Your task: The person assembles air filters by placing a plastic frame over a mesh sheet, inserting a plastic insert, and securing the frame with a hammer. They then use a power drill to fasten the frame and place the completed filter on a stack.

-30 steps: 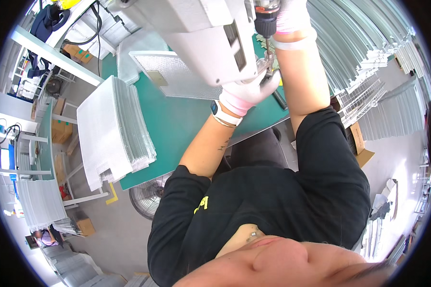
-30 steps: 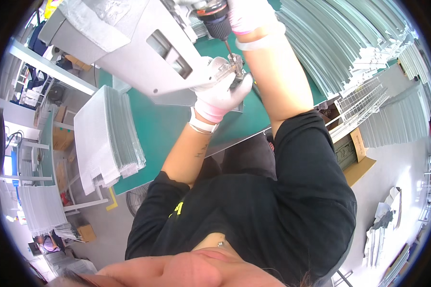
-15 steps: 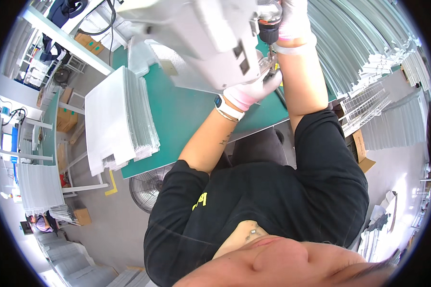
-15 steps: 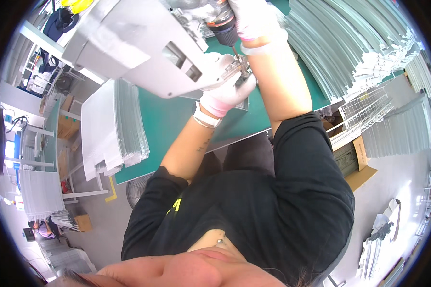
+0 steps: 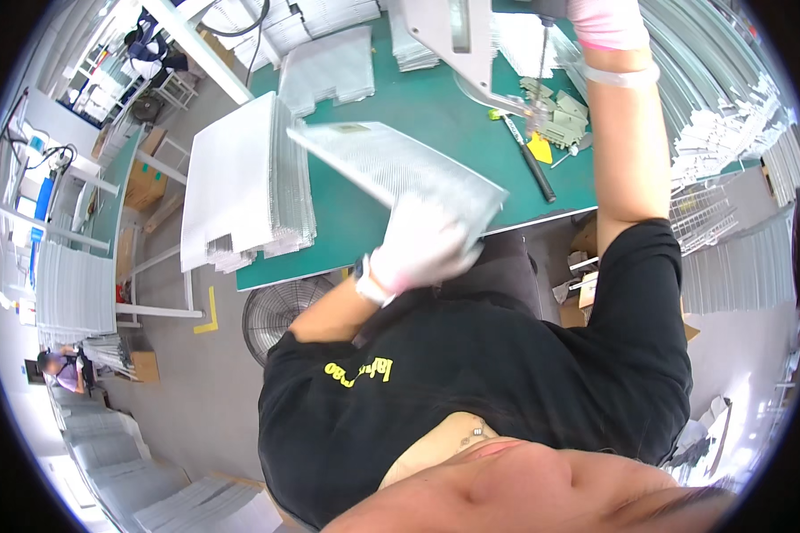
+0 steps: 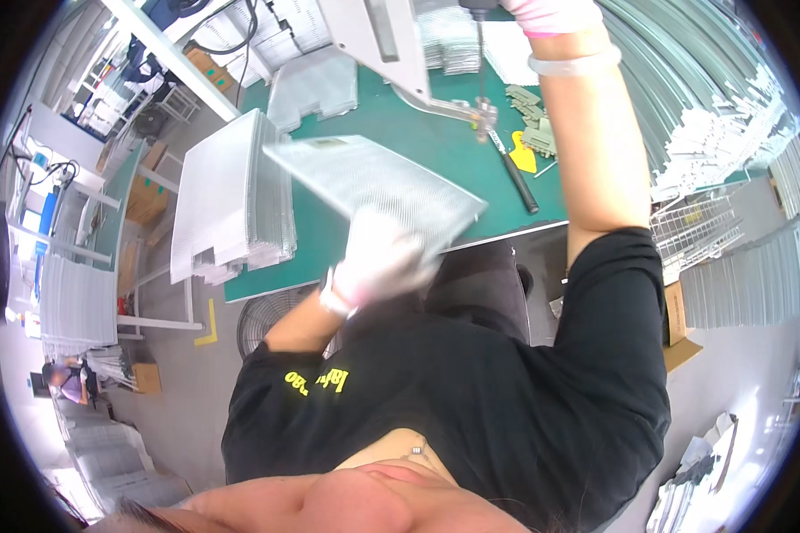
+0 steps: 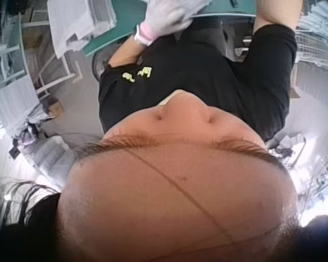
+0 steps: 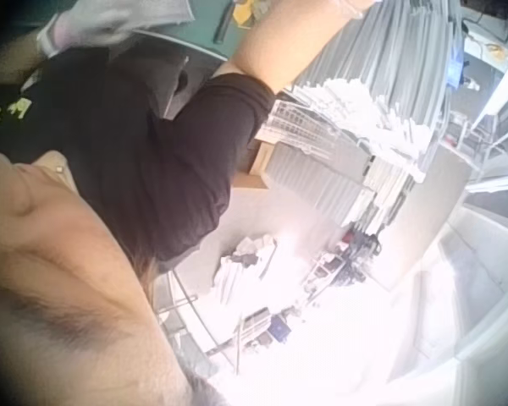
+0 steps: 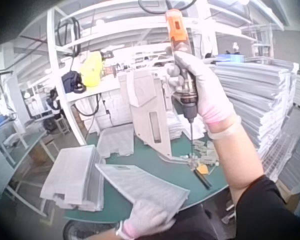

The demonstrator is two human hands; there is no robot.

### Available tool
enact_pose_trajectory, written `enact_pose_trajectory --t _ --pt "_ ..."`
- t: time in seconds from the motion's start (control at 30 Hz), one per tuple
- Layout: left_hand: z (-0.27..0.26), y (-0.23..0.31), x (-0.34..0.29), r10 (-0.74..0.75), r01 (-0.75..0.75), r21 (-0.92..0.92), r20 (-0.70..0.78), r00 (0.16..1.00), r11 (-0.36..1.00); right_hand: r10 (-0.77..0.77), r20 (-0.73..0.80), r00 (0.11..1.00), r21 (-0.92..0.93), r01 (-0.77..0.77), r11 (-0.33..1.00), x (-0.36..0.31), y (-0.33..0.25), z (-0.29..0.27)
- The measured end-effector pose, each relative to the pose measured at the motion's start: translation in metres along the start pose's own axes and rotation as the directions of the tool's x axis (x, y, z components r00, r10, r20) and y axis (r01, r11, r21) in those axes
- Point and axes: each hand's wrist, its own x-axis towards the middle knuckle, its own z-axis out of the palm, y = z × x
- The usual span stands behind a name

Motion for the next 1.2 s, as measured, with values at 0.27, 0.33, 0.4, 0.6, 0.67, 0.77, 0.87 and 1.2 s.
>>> enact_pose_trajectory --t 0.27,0.33,0.4,0.6,0.67,0.77,0.87,1.2 --pt "0.006 -0.014 -0.153 0.095 -0.050 -0.103 0.509 0.855 0.993 0.028 -0.109 0.994 -0.081 -0.037 0.996 -0.009 0.017 0.011" --pt "0.001 -0.035 -0.137 -0.093 0.087 0.180 0.023 0.995 0.980 0.065 -0.122 0.990 -0.044 -0.071 0.996 -0.014 0.019 0.012" --pt "-0.001 -0.061 -0.096 -0.481 0.575 0.354 -0.323 0.815 0.737 0.059 -0.092 0.994 -0.061 -0.065 0.996 -0.019 0.024 0.016" --pt "0.011 -0.036 -0.033 -0.433 0.442 -0.004 -0.209 0.877 0.897 0.078 -0.081 0.994 -0.007 -0.078 0.997 -0.034 0.023 0.024" --pt "0.016 -0.001 -0.027 -0.344 0.352 -0.015 -0.255 0.904 0.936 0.117 -0.052 0.992 0.066 -0.114 0.991 -0.046 0.039 0.025" --pt "0.014 0.019 -0.017 -0.332 0.331 -0.033 -0.178 0.926 0.943 0.145 -0.023 0.989 0.124 -0.142 0.982 -0.072 0.043 0.035" --pt "0.007 0.022 -0.011 -0.306 0.304 -0.043 -0.209 0.929 0.952 0.175 -0.070 0.982 0.157 -0.163 0.974 -0.090 0.041 0.045" --pt "0.008 0.028 -0.011 -0.282 0.276 -0.062 -0.149 0.948 0.959 0.195 -0.145 0.970 0.122 -0.178 0.977 -0.097 0.052 0.035"
